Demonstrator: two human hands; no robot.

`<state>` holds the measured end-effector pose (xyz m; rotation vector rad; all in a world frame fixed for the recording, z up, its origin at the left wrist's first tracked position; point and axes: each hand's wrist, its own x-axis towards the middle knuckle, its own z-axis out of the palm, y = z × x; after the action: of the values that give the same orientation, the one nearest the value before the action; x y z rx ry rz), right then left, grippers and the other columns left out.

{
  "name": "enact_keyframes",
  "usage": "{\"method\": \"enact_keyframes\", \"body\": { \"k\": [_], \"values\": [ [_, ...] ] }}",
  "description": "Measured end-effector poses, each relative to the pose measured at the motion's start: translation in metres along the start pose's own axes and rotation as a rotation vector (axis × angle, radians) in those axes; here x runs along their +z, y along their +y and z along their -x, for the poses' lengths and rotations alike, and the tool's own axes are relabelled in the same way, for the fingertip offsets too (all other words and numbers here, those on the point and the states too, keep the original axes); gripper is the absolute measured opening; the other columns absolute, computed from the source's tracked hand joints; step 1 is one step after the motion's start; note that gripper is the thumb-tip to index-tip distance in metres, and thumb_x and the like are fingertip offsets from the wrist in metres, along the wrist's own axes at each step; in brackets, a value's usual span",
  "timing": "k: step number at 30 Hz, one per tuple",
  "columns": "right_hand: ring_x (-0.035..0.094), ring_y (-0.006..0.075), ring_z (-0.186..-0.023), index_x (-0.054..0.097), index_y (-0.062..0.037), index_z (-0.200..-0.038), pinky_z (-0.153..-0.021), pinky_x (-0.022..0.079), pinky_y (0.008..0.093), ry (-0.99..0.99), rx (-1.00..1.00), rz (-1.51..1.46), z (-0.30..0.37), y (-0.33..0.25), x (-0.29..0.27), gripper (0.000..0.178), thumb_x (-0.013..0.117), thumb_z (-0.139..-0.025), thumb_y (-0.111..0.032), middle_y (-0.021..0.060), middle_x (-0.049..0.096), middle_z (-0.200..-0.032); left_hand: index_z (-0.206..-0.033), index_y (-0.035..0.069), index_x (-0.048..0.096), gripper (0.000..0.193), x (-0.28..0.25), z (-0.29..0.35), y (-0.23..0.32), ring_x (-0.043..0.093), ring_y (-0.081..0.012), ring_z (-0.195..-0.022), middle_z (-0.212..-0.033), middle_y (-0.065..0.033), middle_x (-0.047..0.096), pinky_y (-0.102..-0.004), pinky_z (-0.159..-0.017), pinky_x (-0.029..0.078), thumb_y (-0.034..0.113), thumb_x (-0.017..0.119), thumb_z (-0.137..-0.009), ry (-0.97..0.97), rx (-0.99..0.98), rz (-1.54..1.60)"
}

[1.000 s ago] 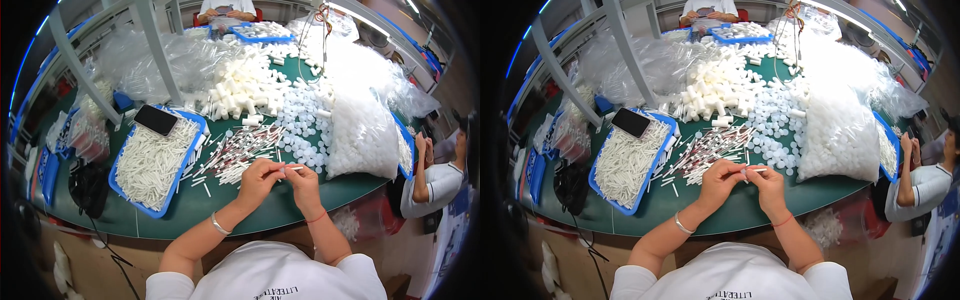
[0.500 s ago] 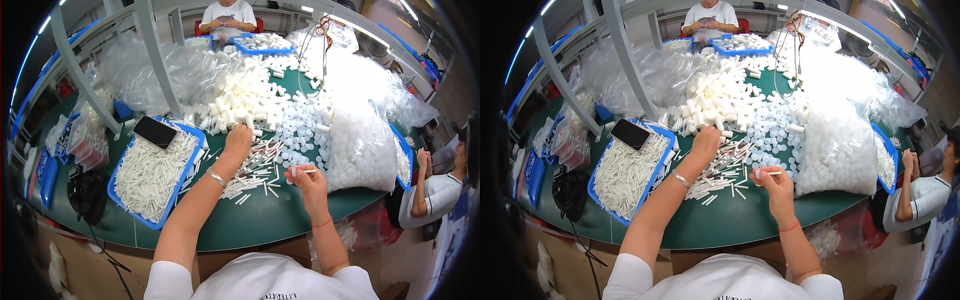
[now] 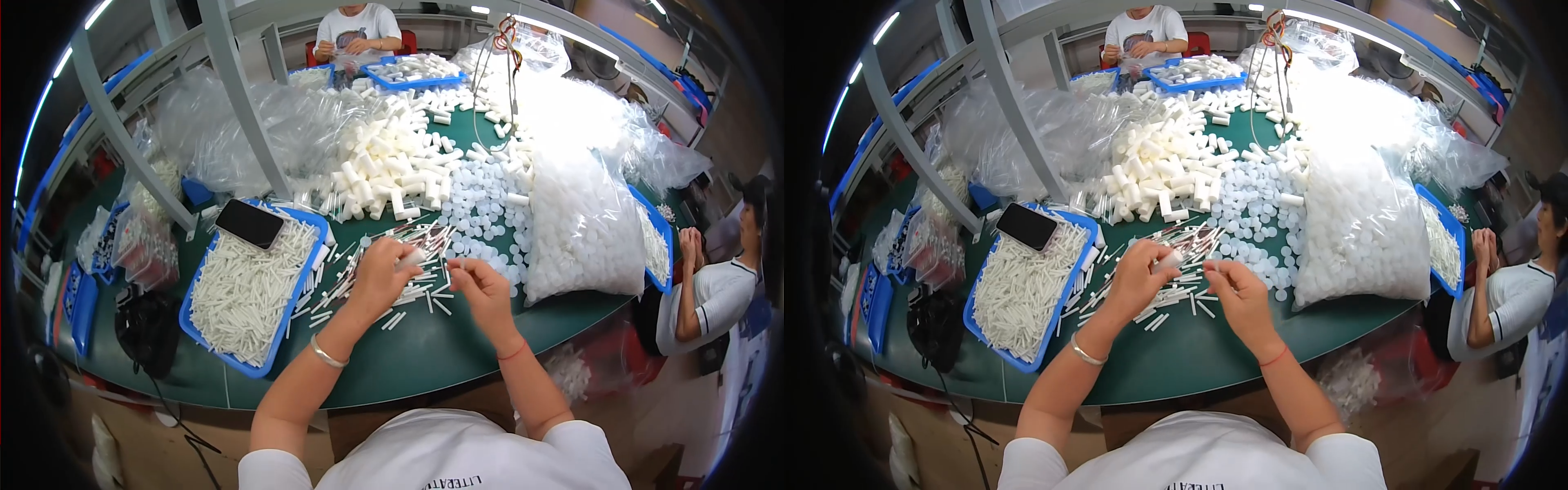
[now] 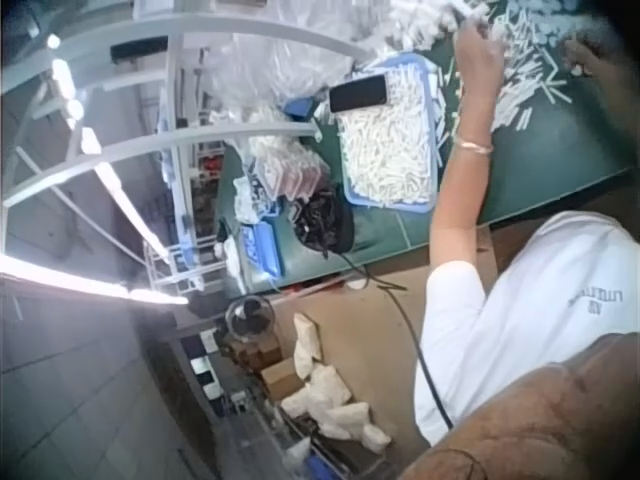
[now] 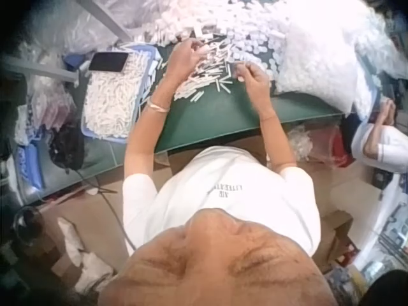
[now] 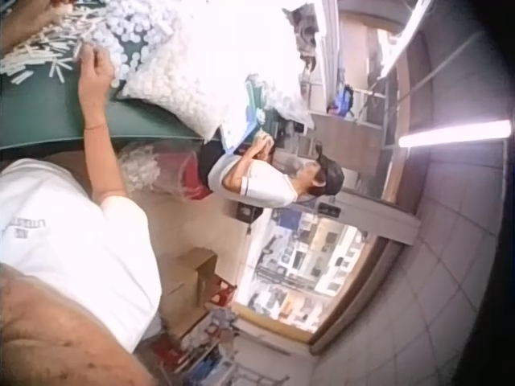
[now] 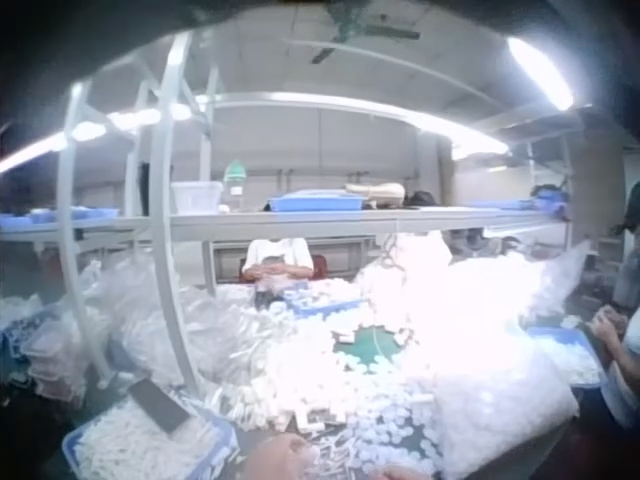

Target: Assembling small white plastic components by hand at a factory workbench.

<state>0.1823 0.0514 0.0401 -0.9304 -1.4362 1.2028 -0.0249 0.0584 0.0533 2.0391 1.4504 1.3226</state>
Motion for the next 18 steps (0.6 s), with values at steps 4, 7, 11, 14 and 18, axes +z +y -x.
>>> {"method": "enact_keyframes", "body": {
  "k": [4, 7, 11, 14, 18],
  "values": [
    [0.060, 0.0170, -0.074, 0.065, -0.0007, -0.101, -0.065, 0.048, 0.0256, -0.021, -0.409, 0.389, 0.003, -0.016, 0.023, 0.016, 0.066, -0.085, -0.003, 0.0080, 0.063, -0.088, -0.087, 0.002, 0.068, 0.022, 0.009, 0.025, 0.021, 0.057, -0.0195, -0.073, -0.083, -0.0075, 0.058, -0.0294, -0.064, 0.046, 0.009, 0.080, -0.071, -0.012, -0.108, 0.089],
    [0.060, 0.0225, -0.075, 0.064, -0.0003, -0.095, -0.064, 0.049, 0.0283, 0.005, -0.411, 0.407, 0.011, -0.019, 0.027, 0.013, 0.067, -0.082, 0.000, 0.0111, 0.062, -0.088, -0.094, 0.004, 0.071, 0.021, 0.007, 0.038, 0.034, 0.061, -0.0179, -0.074, -0.086, -0.0073, 0.063, -0.0295, -0.064, 0.049, 0.016, 0.078, -0.078, -0.064, -0.242, 0.165],
    [0.061, 0.0223, -0.076, 0.063, 0.0006, -0.092, -0.064, 0.050, 0.0298, 0.008, -0.404, 0.426, 0.018, -0.019, 0.021, 0.011, 0.067, -0.082, 0.001, 0.0115, 0.062, -0.088, -0.108, 0.002, 0.070, 0.029, 0.004, 0.045, 0.030, 0.062, -0.0089, -0.080, -0.094, -0.0046, 0.069, -0.0219, -0.065, 0.050, 0.026, 0.063, -0.093, -0.333, -0.512, 0.702],
    [0.062, 0.0206, -0.076, 0.064, 0.0013, -0.090, -0.066, 0.050, 0.0286, -0.042, -0.357, 0.421, 0.023, -0.021, 0.018, 0.010, 0.068, -0.081, 0.001, 0.0115, 0.063, -0.089, -0.109, 0.002, 0.068, 0.026, 0.006, 0.051, 0.019, 0.061, -0.0079, -0.082, -0.098, -0.0046, 0.068, -0.0224, -0.065, 0.050, 0.024, 0.061, -0.095, -0.414, -0.736, 0.972],
    [0.063, 0.0230, -0.077, 0.064, 0.0011, -0.090, -0.065, 0.050, 0.0297, -0.239, -0.419, 0.440, 0.020, -0.022, 0.005, 0.010, 0.069, -0.081, 0.000, 0.0106, 0.063, -0.090, -0.111, 0.002, 0.067, 0.028, 0.005, 0.056, 0.011, 0.061, -0.0077, -0.079, -0.095, -0.0047, 0.069, -0.0214, -0.063, 0.049, 0.024, 0.060, -0.095, -0.455, -0.806, 1.067]
  ]
}}
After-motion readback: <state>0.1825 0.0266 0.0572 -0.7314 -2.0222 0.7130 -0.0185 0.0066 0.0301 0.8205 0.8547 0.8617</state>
